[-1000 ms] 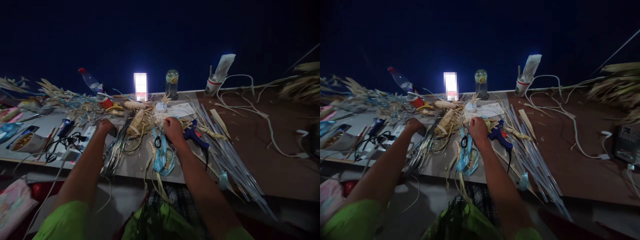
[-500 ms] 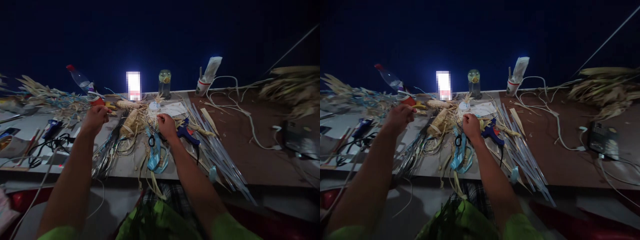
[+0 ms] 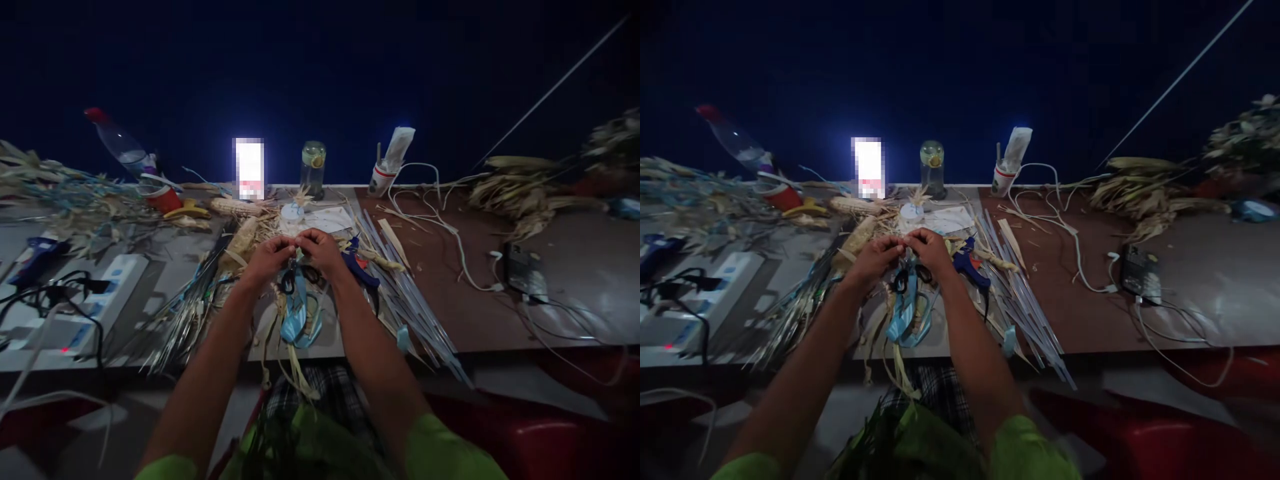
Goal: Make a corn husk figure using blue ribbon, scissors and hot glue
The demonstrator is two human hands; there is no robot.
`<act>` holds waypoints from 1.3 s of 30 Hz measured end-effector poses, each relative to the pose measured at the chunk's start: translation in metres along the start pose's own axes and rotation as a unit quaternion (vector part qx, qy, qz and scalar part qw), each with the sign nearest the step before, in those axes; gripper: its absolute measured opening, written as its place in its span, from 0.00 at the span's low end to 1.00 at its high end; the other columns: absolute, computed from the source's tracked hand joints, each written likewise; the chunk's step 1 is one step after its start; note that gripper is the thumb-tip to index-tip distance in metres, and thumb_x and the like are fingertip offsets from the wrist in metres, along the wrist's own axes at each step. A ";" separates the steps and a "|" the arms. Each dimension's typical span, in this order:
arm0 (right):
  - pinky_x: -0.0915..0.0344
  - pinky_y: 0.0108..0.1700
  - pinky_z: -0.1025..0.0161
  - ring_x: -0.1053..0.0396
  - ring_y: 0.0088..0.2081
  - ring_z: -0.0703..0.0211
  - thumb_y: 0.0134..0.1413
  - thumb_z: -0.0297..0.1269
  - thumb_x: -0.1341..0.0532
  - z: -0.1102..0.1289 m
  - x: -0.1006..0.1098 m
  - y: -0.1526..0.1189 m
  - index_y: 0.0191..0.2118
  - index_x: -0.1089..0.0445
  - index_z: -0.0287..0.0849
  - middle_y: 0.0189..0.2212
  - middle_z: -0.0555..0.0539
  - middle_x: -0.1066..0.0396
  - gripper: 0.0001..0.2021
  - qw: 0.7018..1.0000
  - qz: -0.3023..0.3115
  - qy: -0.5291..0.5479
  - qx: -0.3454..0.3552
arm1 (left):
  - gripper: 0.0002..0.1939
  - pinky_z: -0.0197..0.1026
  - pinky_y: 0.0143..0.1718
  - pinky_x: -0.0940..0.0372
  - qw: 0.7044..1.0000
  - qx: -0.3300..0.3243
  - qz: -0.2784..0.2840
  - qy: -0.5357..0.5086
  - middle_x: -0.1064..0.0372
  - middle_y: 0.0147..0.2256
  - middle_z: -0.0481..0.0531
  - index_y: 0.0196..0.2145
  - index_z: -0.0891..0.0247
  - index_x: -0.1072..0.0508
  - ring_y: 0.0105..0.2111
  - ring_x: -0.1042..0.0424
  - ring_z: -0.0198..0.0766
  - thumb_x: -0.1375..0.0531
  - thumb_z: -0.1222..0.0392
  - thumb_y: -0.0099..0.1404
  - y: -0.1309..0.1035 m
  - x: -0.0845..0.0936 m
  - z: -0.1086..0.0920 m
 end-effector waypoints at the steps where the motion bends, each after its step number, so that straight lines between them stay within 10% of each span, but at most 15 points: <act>1: 0.50 0.24 0.69 0.47 0.21 0.71 0.41 0.40 0.37 0.000 0.002 0.001 0.25 0.33 0.40 0.18 0.56 0.38 0.08 1.000 -0.010 -0.008 0.007 | 0.11 0.30 0.17 0.53 1.000 0.008 0.012 -0.009 0.40 0.20 0.44 0.29 0.67 0.30 0.16 0.48 0.23 0.36 0.58 0.50 0.003 -0.002 0.002; 6: 0.50 0.24 0.69 0.48 0.20 0.71 0.42 0.39 0.38 0.000 0.010 0.005 0.25 0.35 0.41 0.16 0.57 0.42 0.08 0.998 -0.055 0.004 0.014 | 0.11 0.30 0.18 0.51 0.998 0.037 0.041 -0.027 0.39 0.20 0.44 0.30 0.67 0.30 0.18 0.44 0.24 0.35 0.60 0.49 0.010 0.000 0.015; 12: 0.50 0.24 0.68 0.48 0.20 0.69 0.48 0.45 0.43 0.002 0.035 0.005 0.26 0.35 0.41 0.17 0.56 0.44 0.11 0.981 -0.181 -0.066 0.034 | 0.12 0.29 0.16 0.50 0.990 -0.027 -0.048 -0.132 0.36 0.23 0.44 0.30 0.64 0.35 0.16 0.46 0.23 0.36 0.57 0.51 0.010 0.028 0.014; 21: 0.40 0.44 0.63 0.35 0.38 0.60 0.50 0.32 0.46 0.000 0.019 0.005 0.33 0.30 0.39 0.34 0.45 0.30 0.08 0.888 -0.142 -0.428 0.087 | 0.13 0.28 0.13 0.54 0.981 -0.046 -0.099 -0.162 0.42 0.19 0.42 0.29 0.62 0.39 0.13 0.48 0.23 0.38 0.54 0.54 0.012 0.040 0.014; 39: 0.38 0.41 0.63 0.33 0.35 0.61 0.50 0.36 0.44 0.034 0.005 0.008 0.35 0.30 0.39 0.33 0.47 0.28 0.09 0.908 -0.129 -0.396 0.055 | 0.10 0.28 0.14 0.52 0.974 -0.025 -0.068 -0.214 0.41 0.19 0.41 0.30 0.63 0.38 0.14 0.45 0.24 0.40 0.63 0.51 0.012 0.036 0.015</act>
Point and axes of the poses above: each hand's wrist, its own y-axis towards the middle knuckle, its own x-axis out of the back of the hand, z = x × y, the point moved 6 cm from there along y, towards the middle knuckle
